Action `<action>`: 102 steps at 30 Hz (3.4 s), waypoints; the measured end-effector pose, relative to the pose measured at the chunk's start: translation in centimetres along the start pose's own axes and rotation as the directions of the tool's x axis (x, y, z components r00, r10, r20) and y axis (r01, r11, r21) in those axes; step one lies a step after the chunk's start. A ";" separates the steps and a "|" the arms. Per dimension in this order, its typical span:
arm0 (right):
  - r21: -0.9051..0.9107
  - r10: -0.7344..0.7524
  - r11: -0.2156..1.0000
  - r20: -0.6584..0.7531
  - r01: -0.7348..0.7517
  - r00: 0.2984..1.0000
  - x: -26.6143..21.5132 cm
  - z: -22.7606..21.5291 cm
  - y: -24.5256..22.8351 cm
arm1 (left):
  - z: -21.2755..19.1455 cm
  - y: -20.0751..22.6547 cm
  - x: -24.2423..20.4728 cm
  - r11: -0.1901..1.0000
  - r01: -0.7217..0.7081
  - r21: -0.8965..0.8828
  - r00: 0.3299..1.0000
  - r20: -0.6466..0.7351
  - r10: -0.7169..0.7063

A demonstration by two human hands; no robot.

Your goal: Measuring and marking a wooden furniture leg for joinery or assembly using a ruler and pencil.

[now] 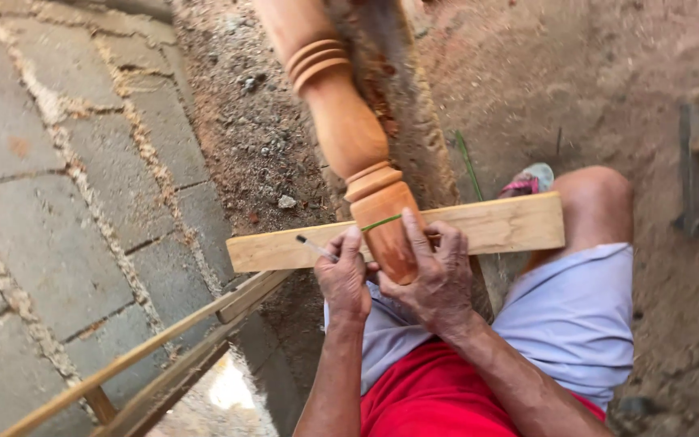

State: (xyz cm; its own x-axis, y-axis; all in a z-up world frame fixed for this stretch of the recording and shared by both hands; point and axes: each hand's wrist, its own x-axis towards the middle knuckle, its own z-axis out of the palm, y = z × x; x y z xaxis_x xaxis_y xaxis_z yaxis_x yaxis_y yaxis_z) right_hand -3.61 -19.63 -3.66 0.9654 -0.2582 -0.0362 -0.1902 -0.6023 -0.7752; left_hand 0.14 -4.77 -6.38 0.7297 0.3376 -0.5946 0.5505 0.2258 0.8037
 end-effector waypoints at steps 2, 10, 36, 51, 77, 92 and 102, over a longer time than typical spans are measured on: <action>-0.005 -0.004 1.000 0.030 0.004 1.000 0.3 -0.4 0.1 | 0.4 -1.1 0.4 0.999 0.021 -0.044 1.000 -0.001 -0.022; 0.006 0.067 0.998 0.110 -0.068 0.992 -0.1 0.0 1.0 | 2.2 -1.7 0.2 0.992 0.080 -0.096 0.996 0.038 -0.076; 0.215 0.354 0.920 -0.101 -0.327 0.930 2.1 3.1 2.3 | 3.7 -2.8 -1.5 0.933 0.219 -0.285 0.975 0.090 -0.201; 0.323 0.391 0.879 -0.066 -0.351 0.918 3.0 1.8 4.3 | 2.7 -2.1 -1.6 0.966 0.053 -0.252 0.990 0.143 -0.017; 0.497 0.438 0.784 -0.021 -0.371 0.899 3.4 2.1 5.9 | 3.3 -2.5 -0.9 0.921 -0.238 -0.308 0.926 0.213 0.311; 0.448 0.412 0.820 -0.028 -0.357 0.911 3.5 2.1 5.9 | 3.4 -2.3 -1.8 0.922 -0.363 -0.134 0.901 0.200 0.384; 0.399 0.416 0.839 -0.034 -0.369 0.909 3.5 2.1 5.8 | 3.4 -1.9 -2.0 0.897 -0.426 -0.117 0.876 0.195 0.441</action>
State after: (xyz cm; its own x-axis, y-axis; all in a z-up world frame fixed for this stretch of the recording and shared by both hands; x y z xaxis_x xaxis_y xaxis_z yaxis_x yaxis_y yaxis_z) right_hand -0.91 -22.43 -9.57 0.7919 -0.5114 -0.3338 -0.4451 -0.1090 -0.8888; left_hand -1.02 -9.00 -6.75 0.9612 0.2172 -0.1701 0.1355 0.1654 0.9769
